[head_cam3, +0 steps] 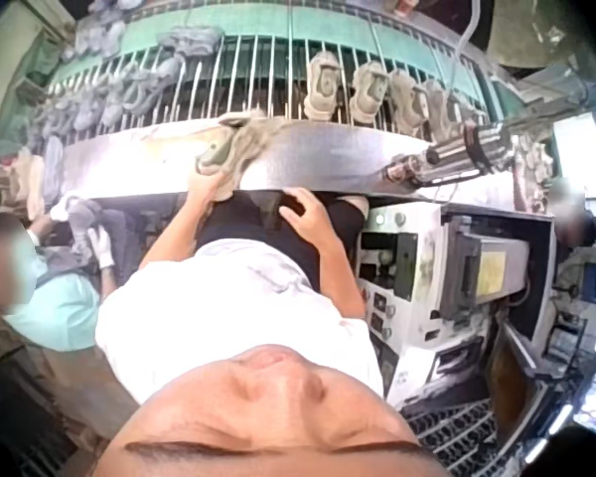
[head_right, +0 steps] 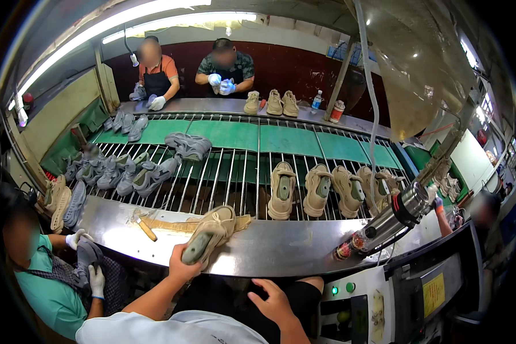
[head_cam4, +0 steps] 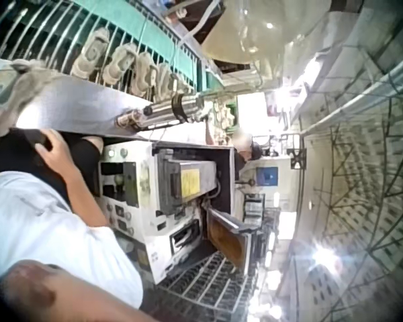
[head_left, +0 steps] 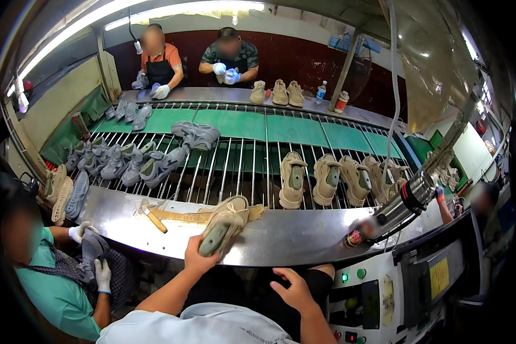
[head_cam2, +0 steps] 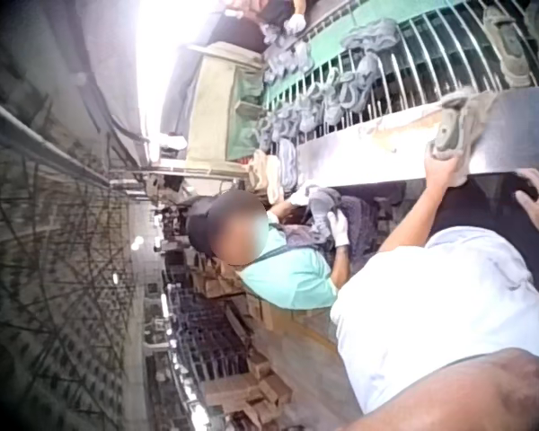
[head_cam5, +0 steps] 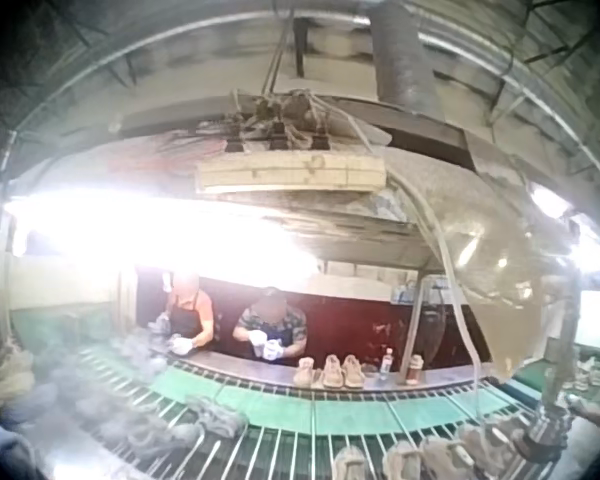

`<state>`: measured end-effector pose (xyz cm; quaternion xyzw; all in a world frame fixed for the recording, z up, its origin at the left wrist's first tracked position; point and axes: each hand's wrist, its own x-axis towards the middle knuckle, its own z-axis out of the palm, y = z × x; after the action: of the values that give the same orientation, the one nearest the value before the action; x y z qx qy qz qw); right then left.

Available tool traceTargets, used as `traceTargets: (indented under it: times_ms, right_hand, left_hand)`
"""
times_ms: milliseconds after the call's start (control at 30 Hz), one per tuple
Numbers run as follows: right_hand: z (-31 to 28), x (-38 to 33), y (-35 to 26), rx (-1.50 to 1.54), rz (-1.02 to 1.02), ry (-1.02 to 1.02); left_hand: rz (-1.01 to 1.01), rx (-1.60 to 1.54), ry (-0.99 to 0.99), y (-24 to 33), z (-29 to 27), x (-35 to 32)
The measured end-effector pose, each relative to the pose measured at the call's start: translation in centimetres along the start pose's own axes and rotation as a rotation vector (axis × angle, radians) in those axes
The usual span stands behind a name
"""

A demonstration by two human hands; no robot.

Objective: The person picks up tan and gray shoe components from a conveyor belt and places them one at a time into a machine, closing a lid over each component.

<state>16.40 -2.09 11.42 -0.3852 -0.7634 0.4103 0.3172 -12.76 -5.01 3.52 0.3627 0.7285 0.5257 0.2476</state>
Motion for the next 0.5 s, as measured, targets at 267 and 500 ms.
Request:
traceTargets:
  times_ms: [267, 500]
  right_hand:
    - [-0.7, -11.4, 13.8, -0.175, 0.678, 0.400]
    - [1.4, -11.3, 15.9, -0.427, 0.795, 0.522]
  left_hand:
    - [0.209, 0.075, 0.104, -3.1, 8.4, 7.4]
    - [0.094, 0.087, 0.242, 1.7, 22.2, 17.5]
